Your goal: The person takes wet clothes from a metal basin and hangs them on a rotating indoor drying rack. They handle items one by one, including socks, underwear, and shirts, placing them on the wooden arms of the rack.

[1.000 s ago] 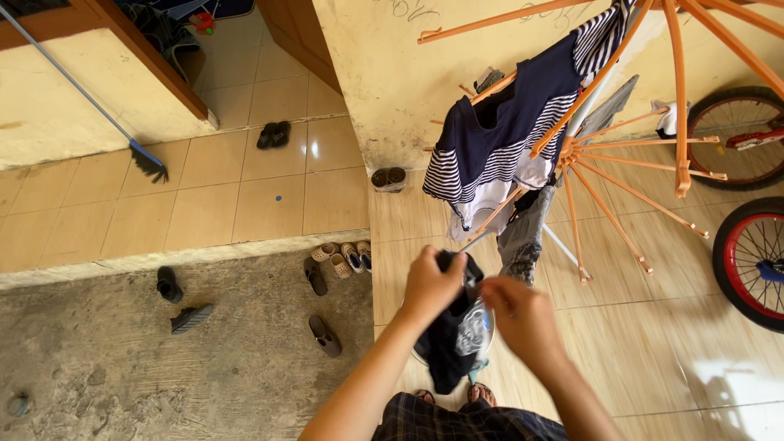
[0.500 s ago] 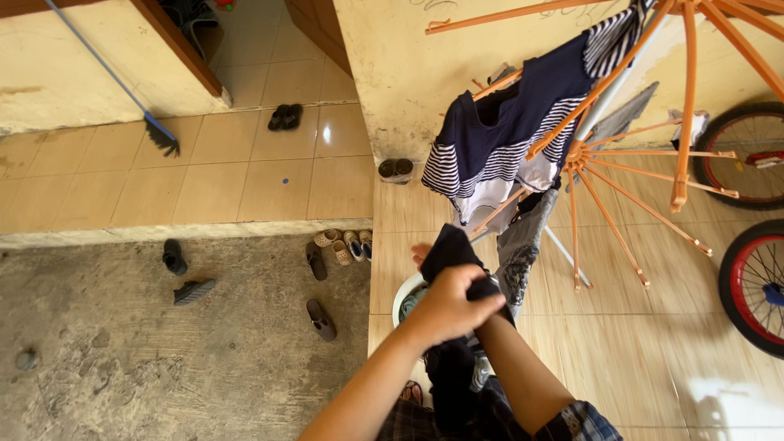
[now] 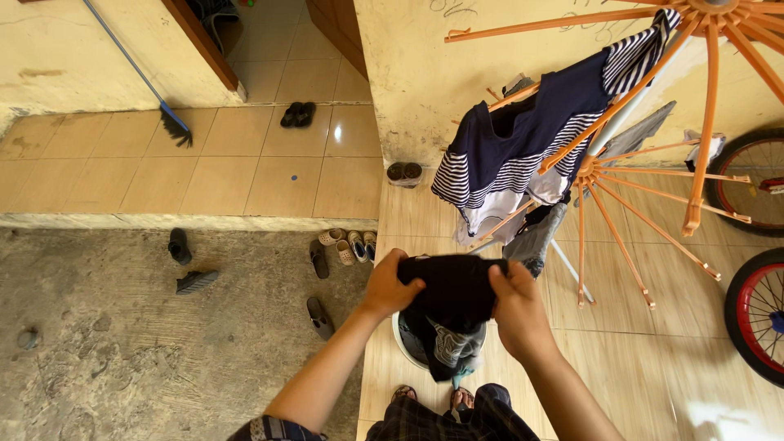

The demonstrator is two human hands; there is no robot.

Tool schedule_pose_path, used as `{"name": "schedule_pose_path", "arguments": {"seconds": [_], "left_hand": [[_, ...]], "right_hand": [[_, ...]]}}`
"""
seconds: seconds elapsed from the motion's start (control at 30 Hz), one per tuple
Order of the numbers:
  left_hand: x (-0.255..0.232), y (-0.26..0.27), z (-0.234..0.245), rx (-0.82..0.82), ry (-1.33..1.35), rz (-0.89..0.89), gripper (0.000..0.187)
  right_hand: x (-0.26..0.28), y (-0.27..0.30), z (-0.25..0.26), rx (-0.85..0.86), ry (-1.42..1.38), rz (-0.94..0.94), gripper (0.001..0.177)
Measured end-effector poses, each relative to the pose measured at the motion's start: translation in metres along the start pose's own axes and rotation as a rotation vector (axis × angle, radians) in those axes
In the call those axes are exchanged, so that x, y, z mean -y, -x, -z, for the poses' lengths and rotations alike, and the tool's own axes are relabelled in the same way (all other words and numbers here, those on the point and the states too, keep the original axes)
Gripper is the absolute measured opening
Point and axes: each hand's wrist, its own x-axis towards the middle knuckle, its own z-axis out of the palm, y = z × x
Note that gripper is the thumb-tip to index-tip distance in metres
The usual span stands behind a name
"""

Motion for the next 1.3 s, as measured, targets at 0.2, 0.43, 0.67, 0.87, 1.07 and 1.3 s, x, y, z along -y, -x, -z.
{"name": "schedule_pose_path", "arguments": {"seconds": [0.2,0.43,0.67,0.87,1.07,1.3], "left_hand": [[-0.033,0.047,-0.037,-0.011,-0.272,0.499,0.060],[0.033,0.095,-0.100,0.500,0.474,1.297,0.034],[0.139,0.130,-0.075,-0.011,0.323,1.380,0.021],[0.130,0.090,-0.047,-0.393,1.227,1.541,0.011],[0.000,0.029,-0.056,0.210,0.619,1.227,0.011],[-0.096,0.018,-0.052,0.236,0.016,0.560,0.020]], "right_hand": [[0.045,0.023,-0.023,-0.030,-0.332,0.066,0.014],[0.038,0.042,-0.039,0.007,-0.308,0.162,0.013],[0.094,0.021,0.054,-0.194,-0.269,0.581,0.007],[0.077,-0.009,0.079,-0.227,0.277,0.489,0.013],[-0.003,-0.020,0.062,0.060,1.361,0.419,0.011],[-0.122,-0.021,0.009,0.325,0.172,-0.070,0.021]]}}
